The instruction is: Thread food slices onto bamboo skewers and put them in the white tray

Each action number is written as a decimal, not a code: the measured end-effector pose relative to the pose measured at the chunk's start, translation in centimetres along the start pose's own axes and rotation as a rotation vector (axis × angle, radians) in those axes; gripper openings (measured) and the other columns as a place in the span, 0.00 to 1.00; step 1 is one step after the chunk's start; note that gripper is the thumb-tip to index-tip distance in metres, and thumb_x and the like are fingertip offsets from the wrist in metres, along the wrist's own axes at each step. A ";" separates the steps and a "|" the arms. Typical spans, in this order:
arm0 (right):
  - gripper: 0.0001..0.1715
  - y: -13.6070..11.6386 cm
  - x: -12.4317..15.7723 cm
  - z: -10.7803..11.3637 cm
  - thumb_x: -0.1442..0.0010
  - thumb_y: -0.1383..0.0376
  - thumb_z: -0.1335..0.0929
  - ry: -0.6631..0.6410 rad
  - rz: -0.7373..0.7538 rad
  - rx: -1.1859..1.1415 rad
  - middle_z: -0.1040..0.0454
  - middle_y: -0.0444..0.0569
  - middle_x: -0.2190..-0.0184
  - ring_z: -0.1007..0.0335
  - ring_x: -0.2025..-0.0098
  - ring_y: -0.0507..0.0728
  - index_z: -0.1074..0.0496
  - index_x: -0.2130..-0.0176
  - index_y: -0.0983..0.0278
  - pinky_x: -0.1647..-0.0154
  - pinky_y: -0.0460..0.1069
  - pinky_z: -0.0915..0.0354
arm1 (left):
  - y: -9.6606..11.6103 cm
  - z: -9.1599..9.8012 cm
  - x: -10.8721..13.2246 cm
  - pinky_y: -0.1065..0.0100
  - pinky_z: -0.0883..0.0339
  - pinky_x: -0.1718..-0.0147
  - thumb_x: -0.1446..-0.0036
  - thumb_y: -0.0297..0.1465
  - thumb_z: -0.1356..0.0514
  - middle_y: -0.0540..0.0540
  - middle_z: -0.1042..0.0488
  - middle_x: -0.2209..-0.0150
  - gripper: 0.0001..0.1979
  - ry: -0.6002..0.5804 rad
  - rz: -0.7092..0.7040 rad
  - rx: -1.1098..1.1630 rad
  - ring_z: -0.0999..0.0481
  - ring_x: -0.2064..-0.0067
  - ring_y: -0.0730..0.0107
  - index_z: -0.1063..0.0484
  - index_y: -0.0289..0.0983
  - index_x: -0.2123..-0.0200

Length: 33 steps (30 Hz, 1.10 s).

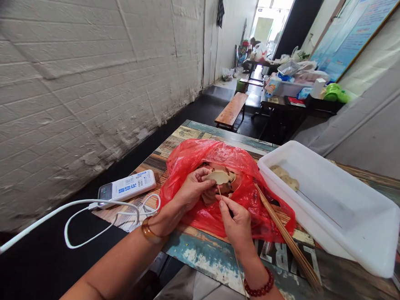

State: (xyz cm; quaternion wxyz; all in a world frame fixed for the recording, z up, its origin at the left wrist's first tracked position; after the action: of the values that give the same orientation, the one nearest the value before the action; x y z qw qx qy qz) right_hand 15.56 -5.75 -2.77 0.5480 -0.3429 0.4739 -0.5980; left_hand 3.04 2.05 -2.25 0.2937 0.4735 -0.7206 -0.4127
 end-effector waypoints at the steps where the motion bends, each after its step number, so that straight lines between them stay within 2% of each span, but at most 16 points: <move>1: 0.21 0.0 0.0 0.0 0.41 0.58 0.36 -0.001 -0.007 -0.007 0.21 0.51 0.68 0.26 0.63 0.60 0.23 0.56 0.67 0.72 0.48 0.32 | 0.0 0.0 0.0 0.75 0.34 0.77 0.56 0.32 0.33 0.48 0.24 0.75 0.16 0.000 0.000 -0.004 0.25 0.76 0.73 0.35 0.36 0.66; 7: 0.19 0.1 0.1 0.1 0.42 0.57 0.35 0.003 -0.021 -0.050 0.24 0.48 0.76 0.29 0.72 0.57 0.23 0.57 0.65 0.79 0.46 0.38 | 0.0 0.1 -0.1 0.74 0.34 0.76 0.58 0.32 0.33 0.49 0.24 0.75 0.16 0.029 -0.001 -0.033 0.25 0.75 0.72 0.36 0.36 0.67; 12: 0.19 -0.1 0.0 0.2 0.43 0.57 0.35 0.019 -0.020 -0.069 0.25 0.47 0.77 0.31 0.74 0.56 0.22 0.58 0.64 0.79 0.46 0.39 | 0.0 -0.1 -0.1 0.73 0.34 0.76 0.57 0.33 0.33 0.49 0.24 0.75 0.16 0.018 0.001 -0.052 0.25 0.75 0.71 0.36 0.36 0.67; 21: 0.21 0.5 -0.3 0.1 0.42 0.56 0.36 0.008 -0.055 -0.060 0.28 0.46 0.79 0.36 0.78 0.53 0.22 0.58 0.66 0.81 0.45 0.44 | 0.8 -0.6 0.1 0.74 0.36 0.74 0.58 0.35 0.32 0.49 0.25 0.75 0.15 0.048 -0.100 -0.202 0.27 0.74 0.74 0.34 0.34 0.72; 27: 0.21 0.6 -0.5 0.2 0.42 0.55 0.36 0.023 -0.037 -0.037 0.34 0.42 0.84 0.43 0.82 0.50 0.22 0.59 0.66 0.81 0.45 0.46 | 0.5 -0.7 0.1 0.73 0.36 0.76 0.58 0.36 0.33 0.47 0.24 0.74 0.15 0.057 -0.048 -0.226 0.27 0.76 0.72 0.34 0.36 0.71; 33: 0.20 0.3 -0.5 0.2 0.42 0.56 0.36 0.030 -0.023 -0.018 0.35 0.41 0.84 0.43 0.82 0.50 0.22 0.61 0.66 0.81 0.45 0.45 | 0.3 -0.5 0.0 0.74 0.37 0.77 0.60 0.34 0.32 0.49 0.25 0.75 0.15 0.072 -0.048 -0.253 0.28 0.77 0.74 0.34 0.36 0.72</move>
State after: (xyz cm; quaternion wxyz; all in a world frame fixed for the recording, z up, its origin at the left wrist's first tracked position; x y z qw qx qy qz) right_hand 15.89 -5.29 -2.96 0.5306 -0.3442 0.4837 -0.6050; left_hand 3.31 1.97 -1.80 0.3669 0.4643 -0.6401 -0.4899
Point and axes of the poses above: each hand's wrist, its own x-axis away from the middle knuckle, its own z-axis out of the back of the hand, y = z × x, the point moved 5 cm from there along -x, towards the middle knuckle
